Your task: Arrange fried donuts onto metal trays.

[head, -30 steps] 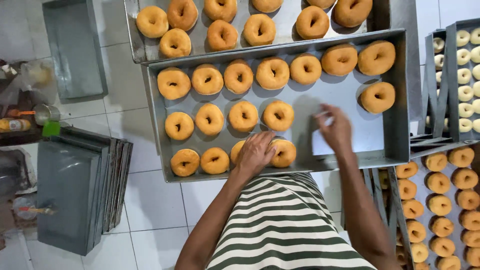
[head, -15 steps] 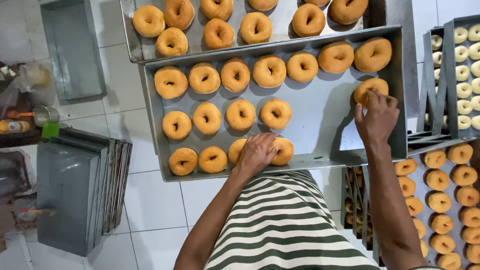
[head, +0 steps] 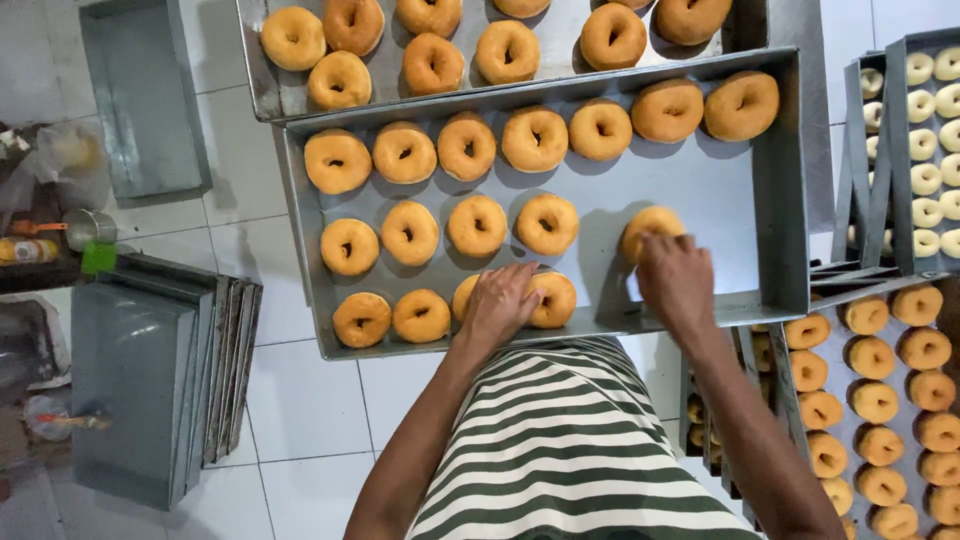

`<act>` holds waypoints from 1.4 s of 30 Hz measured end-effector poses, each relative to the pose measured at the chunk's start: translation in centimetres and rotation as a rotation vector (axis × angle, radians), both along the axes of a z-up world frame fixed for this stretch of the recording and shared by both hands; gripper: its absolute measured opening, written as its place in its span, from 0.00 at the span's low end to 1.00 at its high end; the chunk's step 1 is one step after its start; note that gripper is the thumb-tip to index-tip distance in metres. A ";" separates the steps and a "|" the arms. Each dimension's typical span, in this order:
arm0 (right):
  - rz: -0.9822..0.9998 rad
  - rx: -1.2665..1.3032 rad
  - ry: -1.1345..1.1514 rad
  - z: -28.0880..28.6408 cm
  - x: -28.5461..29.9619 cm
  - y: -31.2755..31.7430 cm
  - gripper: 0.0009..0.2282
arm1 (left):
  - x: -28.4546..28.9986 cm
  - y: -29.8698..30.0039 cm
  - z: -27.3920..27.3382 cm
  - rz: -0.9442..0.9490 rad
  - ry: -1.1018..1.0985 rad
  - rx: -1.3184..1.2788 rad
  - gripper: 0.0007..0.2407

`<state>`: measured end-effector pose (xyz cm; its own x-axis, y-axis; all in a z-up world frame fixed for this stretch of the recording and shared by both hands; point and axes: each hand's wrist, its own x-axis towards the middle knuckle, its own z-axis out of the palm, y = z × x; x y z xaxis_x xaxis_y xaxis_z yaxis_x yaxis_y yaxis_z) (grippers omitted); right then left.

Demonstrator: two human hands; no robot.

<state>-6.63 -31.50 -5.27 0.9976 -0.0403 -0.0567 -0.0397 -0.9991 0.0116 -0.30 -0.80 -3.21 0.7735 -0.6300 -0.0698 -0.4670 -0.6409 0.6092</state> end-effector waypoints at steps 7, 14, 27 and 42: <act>0.120 0.139 0.167 2.7 -2.1 3.9 0.21 | -0.1 -0.1 0.7 0.024 0.016 -0.017 0.18; -0.079 0.341 0.278 5.6 -0.7 3.0 0.12 | -0.1 -0.1 0.7 0.019 0.017 0.001 0.17; -0.150 0.515 0.470 4.2 -0.1 0.4 0.13 | -0.7 -0.5 -0.1 0.050 -0.002 0.014 0.17; -0.161 0.498 0.165 3.6 4.5 -3.0 0.09 | -1.0 -1.2 0.2 0.101 -0.029 0.034 0.18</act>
<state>-2.15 -34.53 -1.68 0.9573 -0.1206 -0.2628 -0.2306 -0.8667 -0.4423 -1.34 -2.05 -3.04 0.8351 -0.5462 -0.0661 -0.4162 -0.7058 0.5733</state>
